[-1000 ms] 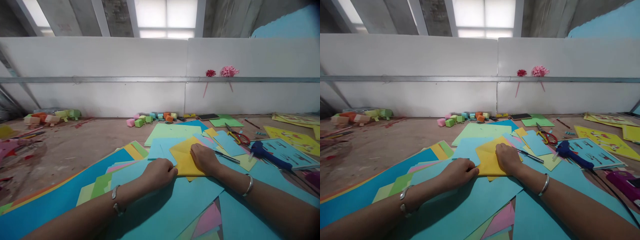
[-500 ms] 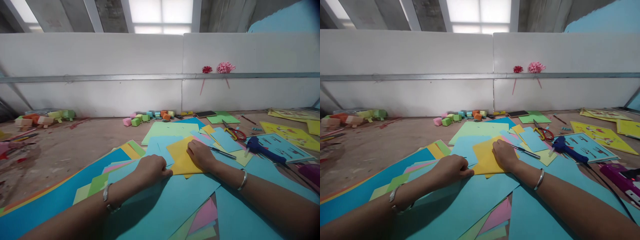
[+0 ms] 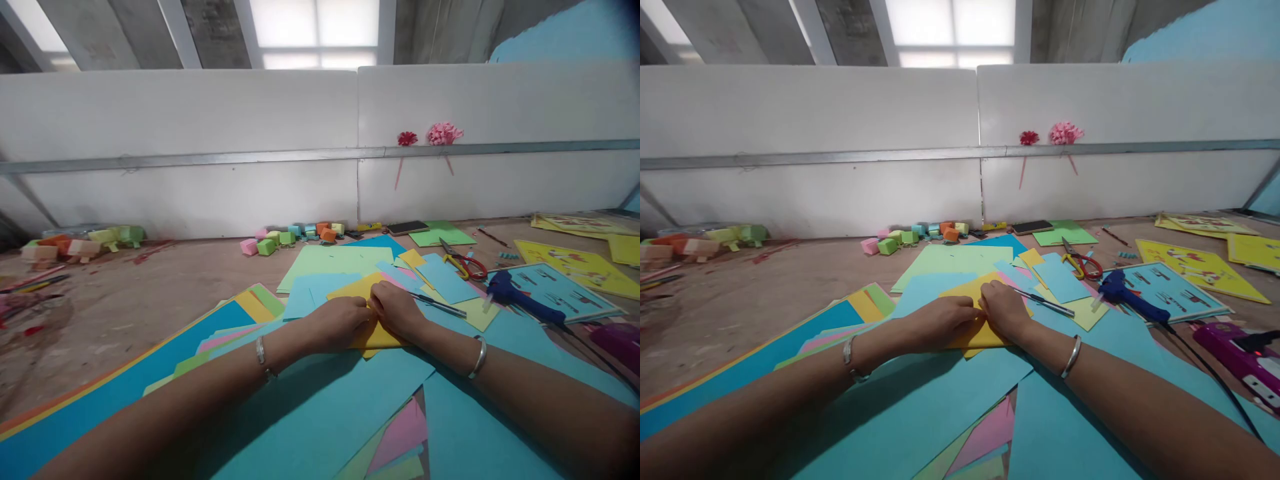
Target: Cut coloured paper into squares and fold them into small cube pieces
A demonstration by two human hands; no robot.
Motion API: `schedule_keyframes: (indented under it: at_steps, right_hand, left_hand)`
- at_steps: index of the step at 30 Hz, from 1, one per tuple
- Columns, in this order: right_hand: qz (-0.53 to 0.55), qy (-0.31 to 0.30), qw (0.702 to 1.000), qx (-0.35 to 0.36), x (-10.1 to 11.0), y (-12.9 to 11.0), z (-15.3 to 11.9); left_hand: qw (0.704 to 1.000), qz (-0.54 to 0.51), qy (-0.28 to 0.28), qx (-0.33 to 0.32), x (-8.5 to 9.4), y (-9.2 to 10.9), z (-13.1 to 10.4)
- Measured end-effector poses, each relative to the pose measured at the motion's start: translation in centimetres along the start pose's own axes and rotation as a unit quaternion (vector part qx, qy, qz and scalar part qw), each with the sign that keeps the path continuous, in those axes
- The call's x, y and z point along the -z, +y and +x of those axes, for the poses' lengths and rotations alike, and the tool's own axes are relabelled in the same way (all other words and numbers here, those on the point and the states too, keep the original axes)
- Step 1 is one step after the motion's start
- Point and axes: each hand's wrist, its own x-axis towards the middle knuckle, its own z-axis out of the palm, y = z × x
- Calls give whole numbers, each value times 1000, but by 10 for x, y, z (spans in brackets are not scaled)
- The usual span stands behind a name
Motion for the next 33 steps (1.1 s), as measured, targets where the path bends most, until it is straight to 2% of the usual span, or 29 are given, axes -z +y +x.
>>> schedule_keyframes:
  at_steps: [3,6,8,11,17,22,24,29,33]
  right_hand:
    - [14,-3,1000,0,1,1,0]
    - [28,-5,1000,1,1,1,1]
    - [37,-5,999,0,0,1,1]
    - [45,-3,999,2,0,1,1]
    - [38,0,999,7,-3,2,2]
    - [15,7,1000,12,-7,3,1]
    - [4,8,1000,15,-8,2,0]
    - [-16,6,1000,15,-9,1,0]
    - [-18,-5,1000,14,-8,1,1]
  left_hand:
    - [1000,21,12,7,-15,-3,2]
    - [998,62,13,-21,-20,-2,-4]
    - [996,72,7,-57,-18,-2,-10]
    - [995,20,-2,-93,-13,-3,-16]
    - [991,-70,-25,-109,-2,-4,-22]
    - [991,14,-42,-127,1,4,-27]
    - [989,63,-25,-130,-1,8,-31]
    - [976,145,68,-145,-9,8,-50]
    - [973,167,68,-146,-10,0,-72]
